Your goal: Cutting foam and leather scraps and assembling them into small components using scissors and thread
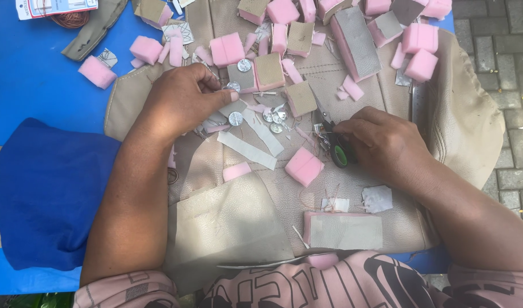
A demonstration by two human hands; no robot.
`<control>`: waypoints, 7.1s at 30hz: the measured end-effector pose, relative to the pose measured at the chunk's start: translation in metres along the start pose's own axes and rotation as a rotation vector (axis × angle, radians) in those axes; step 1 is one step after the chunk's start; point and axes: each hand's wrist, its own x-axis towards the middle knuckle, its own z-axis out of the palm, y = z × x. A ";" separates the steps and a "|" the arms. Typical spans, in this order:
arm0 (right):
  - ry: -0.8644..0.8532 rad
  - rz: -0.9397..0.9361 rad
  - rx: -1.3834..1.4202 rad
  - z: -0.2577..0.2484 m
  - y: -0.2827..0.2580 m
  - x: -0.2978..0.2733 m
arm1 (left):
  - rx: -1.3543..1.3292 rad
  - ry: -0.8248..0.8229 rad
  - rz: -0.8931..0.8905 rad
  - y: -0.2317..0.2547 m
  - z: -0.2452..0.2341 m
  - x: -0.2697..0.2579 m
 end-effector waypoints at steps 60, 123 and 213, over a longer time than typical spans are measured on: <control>0.501 0.154 0.813 0.004 0.077 0.023 | -0.538 -0.237 0.317 0.065 0.063 -0.037; -0.015 -0.395 0.151 0.046 0.042 0.029 | -0.257 0.029 0.169 0.032 0.104 -0.014; -0.079 0.147 1.321 0.008 0.020 0.013 | -0.454 0.125 0.125 0.089 0.126 -0.061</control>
